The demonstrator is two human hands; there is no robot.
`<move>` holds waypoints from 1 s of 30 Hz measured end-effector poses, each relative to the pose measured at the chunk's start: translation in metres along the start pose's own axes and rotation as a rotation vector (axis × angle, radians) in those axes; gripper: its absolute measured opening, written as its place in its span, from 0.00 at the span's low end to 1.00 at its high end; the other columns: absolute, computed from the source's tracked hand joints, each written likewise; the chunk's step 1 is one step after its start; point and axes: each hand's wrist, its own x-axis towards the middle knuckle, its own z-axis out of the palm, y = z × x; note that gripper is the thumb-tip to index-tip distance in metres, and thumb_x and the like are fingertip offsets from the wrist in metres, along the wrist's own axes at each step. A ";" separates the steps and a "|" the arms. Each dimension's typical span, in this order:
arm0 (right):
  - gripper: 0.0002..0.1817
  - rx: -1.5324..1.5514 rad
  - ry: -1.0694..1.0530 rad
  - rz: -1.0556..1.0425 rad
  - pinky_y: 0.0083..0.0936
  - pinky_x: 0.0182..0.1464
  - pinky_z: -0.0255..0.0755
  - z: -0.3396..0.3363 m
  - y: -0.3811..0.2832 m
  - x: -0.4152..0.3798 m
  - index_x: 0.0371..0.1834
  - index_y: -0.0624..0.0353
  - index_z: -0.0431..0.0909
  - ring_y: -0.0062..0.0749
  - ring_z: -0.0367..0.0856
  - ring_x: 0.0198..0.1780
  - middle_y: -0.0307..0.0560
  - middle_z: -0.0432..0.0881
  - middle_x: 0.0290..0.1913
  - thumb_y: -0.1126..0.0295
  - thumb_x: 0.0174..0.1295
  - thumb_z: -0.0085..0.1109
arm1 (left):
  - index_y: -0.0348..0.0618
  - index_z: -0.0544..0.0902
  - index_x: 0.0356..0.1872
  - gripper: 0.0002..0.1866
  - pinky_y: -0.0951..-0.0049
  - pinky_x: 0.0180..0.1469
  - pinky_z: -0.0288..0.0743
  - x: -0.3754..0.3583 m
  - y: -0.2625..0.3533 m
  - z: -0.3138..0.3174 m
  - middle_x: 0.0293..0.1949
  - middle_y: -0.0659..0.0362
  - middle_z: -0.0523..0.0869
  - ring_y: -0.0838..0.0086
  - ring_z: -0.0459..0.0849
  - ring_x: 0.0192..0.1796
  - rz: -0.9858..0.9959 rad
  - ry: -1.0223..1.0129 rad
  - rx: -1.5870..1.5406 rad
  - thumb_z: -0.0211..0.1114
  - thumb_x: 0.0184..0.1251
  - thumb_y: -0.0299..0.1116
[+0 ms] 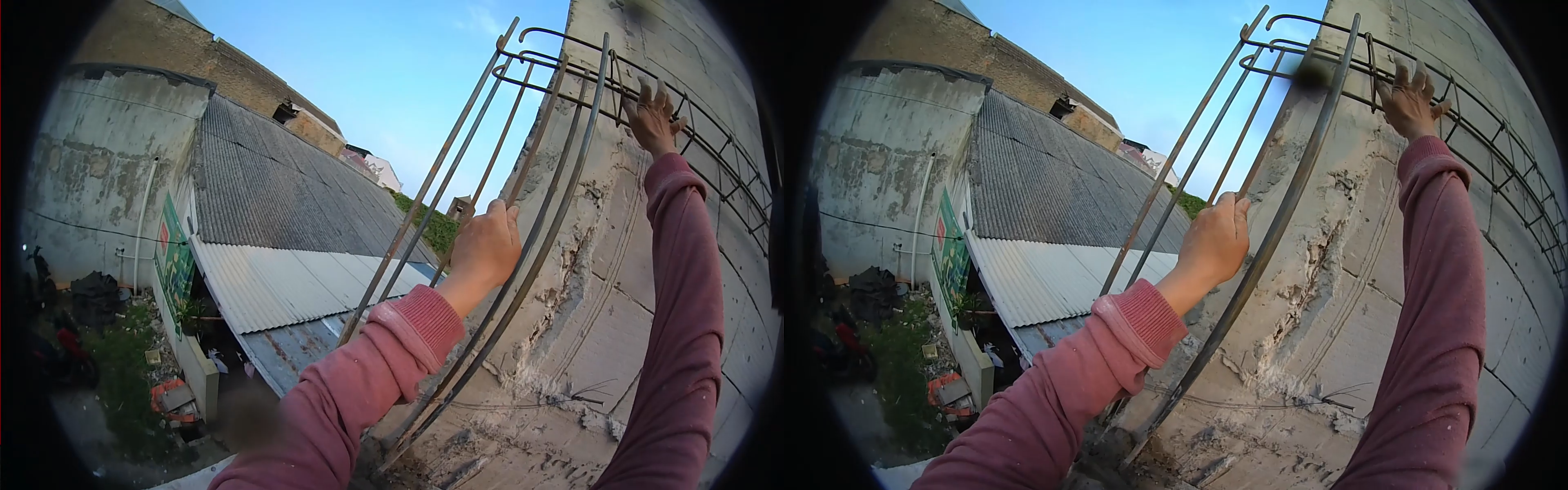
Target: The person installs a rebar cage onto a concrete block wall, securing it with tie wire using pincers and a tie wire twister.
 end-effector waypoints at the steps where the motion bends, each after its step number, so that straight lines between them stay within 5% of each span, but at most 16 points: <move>1: 0.35 -0.002 0.012 0.010 0.70 0.61 0.29 0.002 0.001 0.006 0.69 0.32 0.47 0.51 0.35 0.73 0.51 0.39 0.73 0.40 0.60 0.41 | 0.34 0.72 0.33 0.17 0.50 0.36 0.69 0.000 0.001 -0.001 0.23 0.41 0.78 0.45 0.78 0.32 -0.009 -0.002 -0.001 0.42 0.72 0.39; 6: 0.36 0.076 0.130 0.005 0.69 0.62 0.27 0.016 0.012 0.039 0.70 0.31 0.47 0.49 0.32 0.74 0.46 0.36 0.74 0.38 0.58 0.41 | 0.34 0.72 0.34 0.17 0.49 0.37 0.69 -0.002 0.007 -0.004 0.25 0.40 0.79 0.44 0.79 0.31 -0.006 -0.041 -0.035 0.43 0.72 0.39; 14: 0.35 0.028 0.025 0.003 0.74 0.59 0.32 0.004 0.010 0.042 0.70 0.34 0.48 0.60 0.42 0.72 0.53 0.43 0.73 0.35 0.61 0.37 | 0.34 0.72 0.34 0.17 0.49 0.40 0.68 0.006 -0.020 0.011 0.27 0.39 0.79 0.44 0.78 0.35 -0.036 -0.055 -0.063 0.43 0.71 0.40; 30: 0.29 0.008 -0.155 -0.049 0.63 0.58 0.48 -0.023 0.008 0.005 0.61 0.42 0.60 0.50 0.64 0.63 0.53 0.64 0.63 0.38 0.65 0.32 | 0.34 0.72 0.33 0.15 0.51 0.36 0.67 0.003 -0.007 -0.001 0.24 0.41 0.78 0.45 0.78 0.33 -0.034 -0.047 -0.098 0.45 0.70 0.37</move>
